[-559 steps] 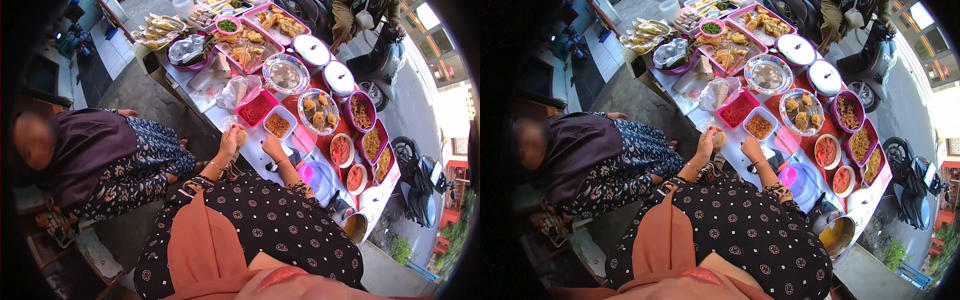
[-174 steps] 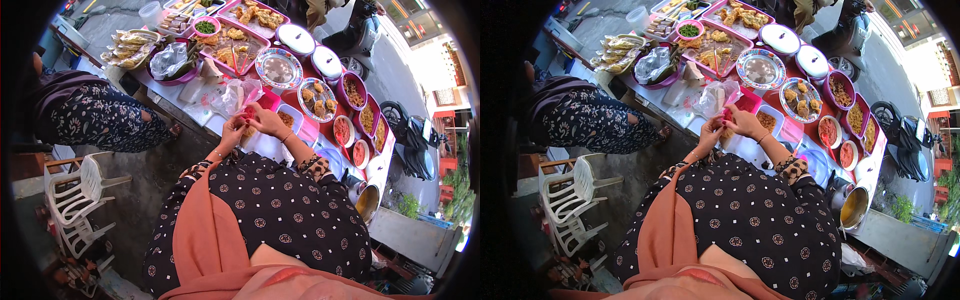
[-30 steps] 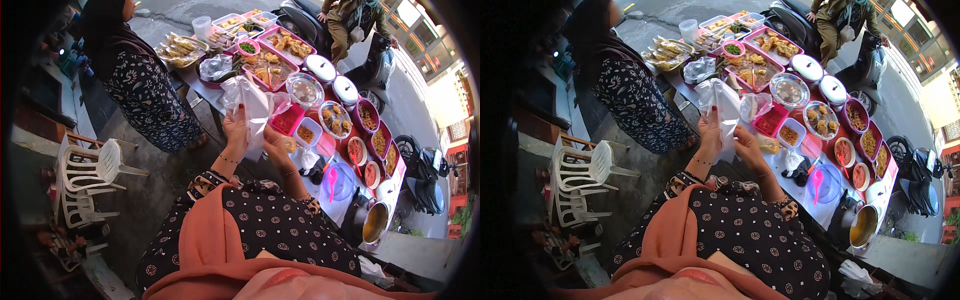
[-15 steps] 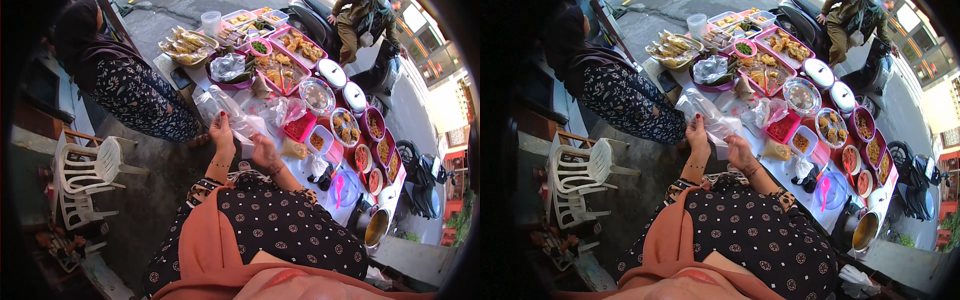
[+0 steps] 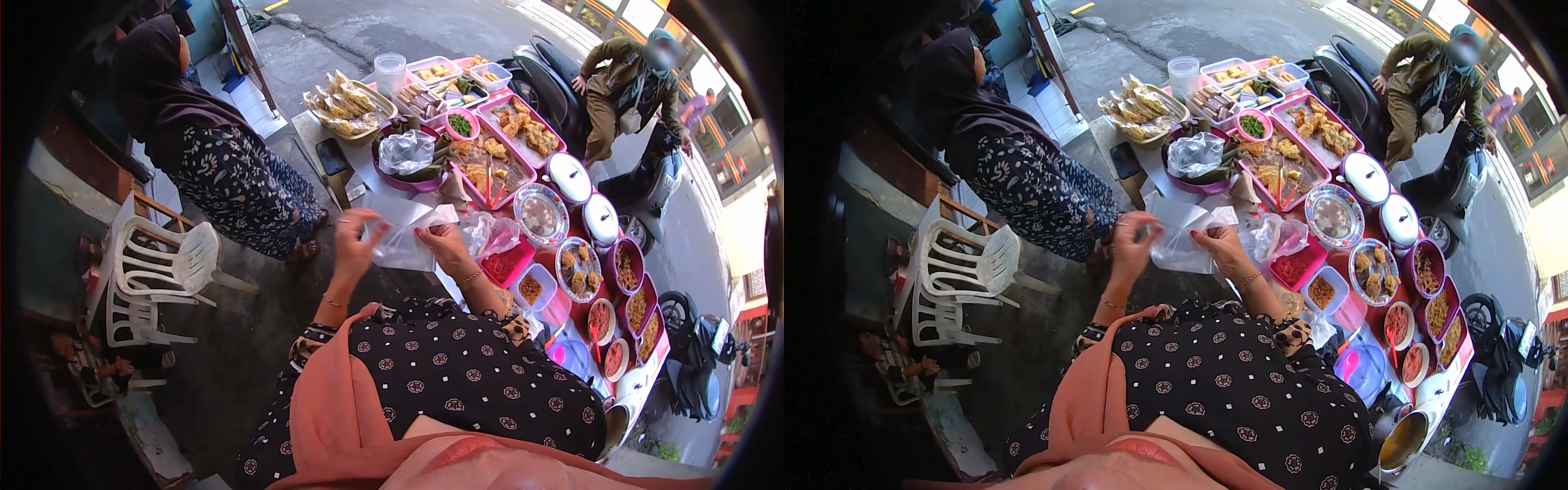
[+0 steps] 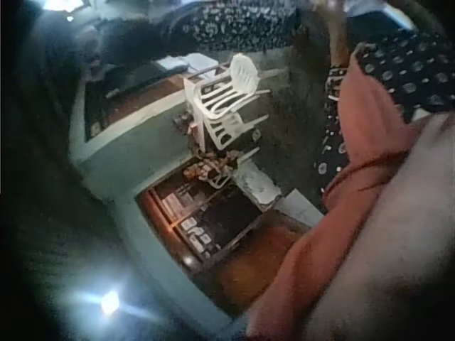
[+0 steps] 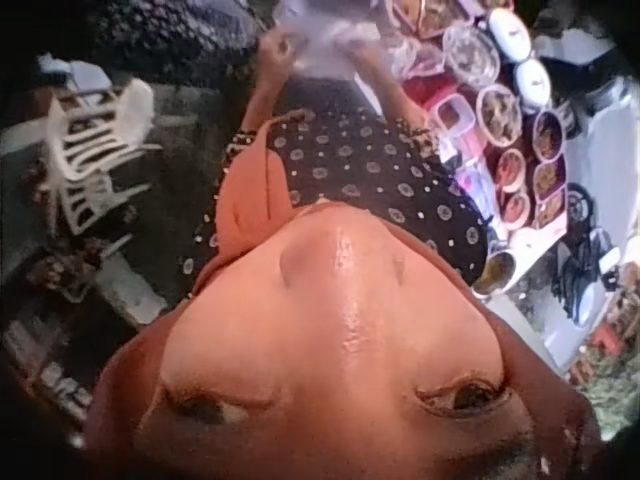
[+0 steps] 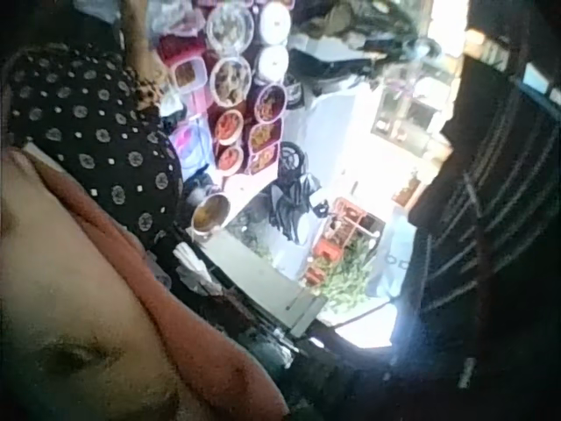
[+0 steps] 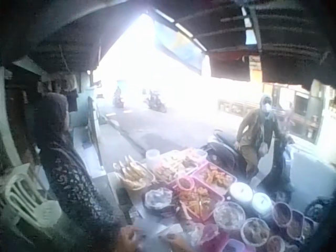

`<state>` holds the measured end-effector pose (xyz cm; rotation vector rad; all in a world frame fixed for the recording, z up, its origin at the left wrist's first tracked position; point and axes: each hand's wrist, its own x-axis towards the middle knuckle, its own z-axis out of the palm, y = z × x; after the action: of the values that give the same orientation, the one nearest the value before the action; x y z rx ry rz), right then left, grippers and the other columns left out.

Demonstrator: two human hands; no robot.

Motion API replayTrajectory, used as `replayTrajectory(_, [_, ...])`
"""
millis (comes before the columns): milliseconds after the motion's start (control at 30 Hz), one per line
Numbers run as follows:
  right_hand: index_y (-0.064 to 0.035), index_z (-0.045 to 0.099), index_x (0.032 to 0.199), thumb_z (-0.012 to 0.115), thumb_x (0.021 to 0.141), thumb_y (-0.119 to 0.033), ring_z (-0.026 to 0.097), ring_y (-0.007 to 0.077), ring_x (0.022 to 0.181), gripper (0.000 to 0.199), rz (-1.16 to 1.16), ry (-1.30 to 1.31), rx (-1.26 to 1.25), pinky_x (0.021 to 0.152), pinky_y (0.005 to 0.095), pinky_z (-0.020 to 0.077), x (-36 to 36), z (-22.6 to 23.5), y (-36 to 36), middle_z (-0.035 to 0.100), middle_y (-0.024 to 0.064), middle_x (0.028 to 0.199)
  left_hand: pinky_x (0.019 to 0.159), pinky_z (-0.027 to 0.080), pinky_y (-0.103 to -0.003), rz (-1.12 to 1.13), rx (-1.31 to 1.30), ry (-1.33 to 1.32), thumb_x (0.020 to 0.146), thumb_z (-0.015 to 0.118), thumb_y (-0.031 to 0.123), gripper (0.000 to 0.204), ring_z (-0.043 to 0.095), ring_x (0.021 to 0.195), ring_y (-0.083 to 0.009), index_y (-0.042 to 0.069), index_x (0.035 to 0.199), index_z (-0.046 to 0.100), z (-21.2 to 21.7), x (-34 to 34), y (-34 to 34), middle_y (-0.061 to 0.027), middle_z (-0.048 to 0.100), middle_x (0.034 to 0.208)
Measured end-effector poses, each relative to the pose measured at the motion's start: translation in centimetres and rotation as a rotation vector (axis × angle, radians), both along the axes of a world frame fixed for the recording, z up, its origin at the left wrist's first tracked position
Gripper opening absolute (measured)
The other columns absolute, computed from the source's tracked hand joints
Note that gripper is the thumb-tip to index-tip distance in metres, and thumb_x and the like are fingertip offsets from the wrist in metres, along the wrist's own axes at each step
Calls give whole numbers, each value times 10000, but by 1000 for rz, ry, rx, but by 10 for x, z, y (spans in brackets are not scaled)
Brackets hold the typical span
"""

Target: The person packs food orders by ladling broth from a pot and spooning sauce into a food pouch, securing the bags with rubber bands, and then packing crackers into a separate plastic bag.

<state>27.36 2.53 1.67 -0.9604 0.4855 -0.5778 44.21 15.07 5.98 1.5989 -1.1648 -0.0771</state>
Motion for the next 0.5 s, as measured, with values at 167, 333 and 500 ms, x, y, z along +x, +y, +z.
replayTrajectory(167, [-21, 589, 1074, 682, 794, -140, 605, 131, 795, 318, 9, -39, 116, 724, 277, 470, -1, 3, -11, 638, 31, 904, 709, 436, -217, -173, 146, 290, 801, 695, 166, 151, 563, 811, -90, 17, 812, 677, -39, -35, -28, -70, 647, 918])
replayTrajectory(333, [-18, 468, 1245, 632, 800, -54, 611, 143, 844, 476, -38, -348, 382, 743, 296, 508, -62, 17, -75, 626, 26, 926, 684, 455, -176, -105, -6, 757, 855, 627, 107, 164, 577, 748, -63, 32, 999, 652, -89, 6, -37, 15, 647, 830])
replayTrajectory(500, [-26, 593, 1109, 610, 825, -36, 542, 58, 653, 284, 8, 38, 173, 586, 191, 442, -56, 49, -79, 601, -29, 879, 872, 426, -260, -574, -71, 1535, 818, 664, 142, 454, 526, 1066, -141, 39, 1229, 501, -19, 32, -32, -45, 548, 1183])
